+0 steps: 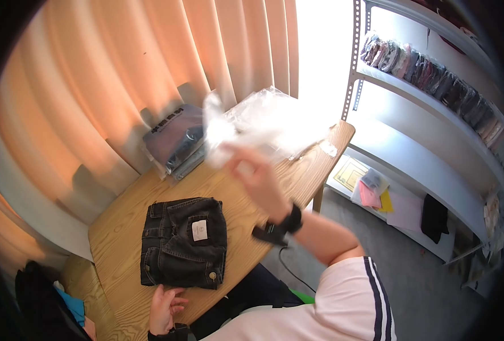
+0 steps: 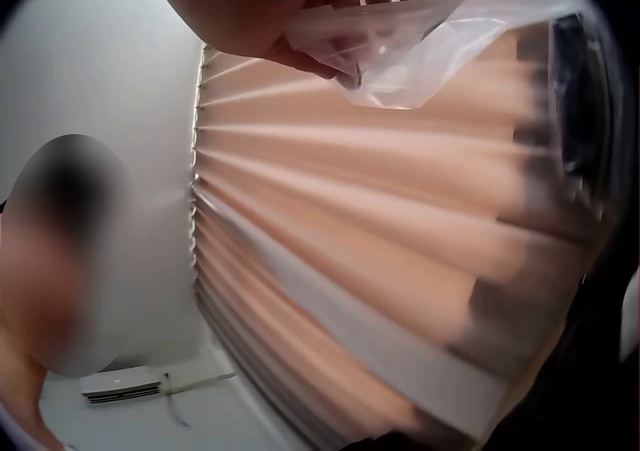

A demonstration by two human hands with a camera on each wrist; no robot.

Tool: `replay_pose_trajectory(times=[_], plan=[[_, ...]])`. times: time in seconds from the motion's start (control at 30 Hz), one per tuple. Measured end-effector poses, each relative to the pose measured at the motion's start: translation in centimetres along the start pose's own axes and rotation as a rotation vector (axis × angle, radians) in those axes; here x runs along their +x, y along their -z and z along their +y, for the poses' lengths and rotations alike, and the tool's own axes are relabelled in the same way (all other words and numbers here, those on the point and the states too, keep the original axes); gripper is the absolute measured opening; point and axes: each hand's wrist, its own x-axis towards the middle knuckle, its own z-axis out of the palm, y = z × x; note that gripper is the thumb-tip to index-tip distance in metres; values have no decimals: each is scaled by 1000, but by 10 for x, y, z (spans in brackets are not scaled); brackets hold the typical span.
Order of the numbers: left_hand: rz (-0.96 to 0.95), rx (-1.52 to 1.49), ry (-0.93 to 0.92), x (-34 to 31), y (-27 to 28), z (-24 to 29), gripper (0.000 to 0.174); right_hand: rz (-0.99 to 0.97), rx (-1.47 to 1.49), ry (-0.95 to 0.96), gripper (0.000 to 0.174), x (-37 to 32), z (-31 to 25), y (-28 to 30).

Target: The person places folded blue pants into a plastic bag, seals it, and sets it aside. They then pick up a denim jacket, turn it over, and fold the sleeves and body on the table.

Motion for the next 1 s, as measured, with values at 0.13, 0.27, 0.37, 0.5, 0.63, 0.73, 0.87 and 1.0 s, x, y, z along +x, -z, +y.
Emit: replay_pose_trajectory(times=[0.13,0.27,0.37,0.5,0.63,0.73,0.87,1.0], plan=[[100,248,-21,-10,19,-2,74,-302,145,338,5,-87,-33,-74],[92,11,-560,-30,12,18,65,-616,195,369,4,-137,-37,-119],[106,41,-630,-31,9,20,58,-788,124,357,7,-168,-23,-138],[187,24,-414,-27,5,15,53,-947,72,293,10,-166,-25,-129],[184,-143,-309,-13,13,6,50,-1064,147,203,9,-160,-26,-110],[309,-169,-426,-13,15,9,46,-1063,226,-52,8,-150,-23,-90],[511,-236,-572,-25,54,6,50,-805,45,-462,9,-149,-10,-64],[543,-227,-571,-33,100,-2,51,-139,103,-690,28,-158,32,-53]])
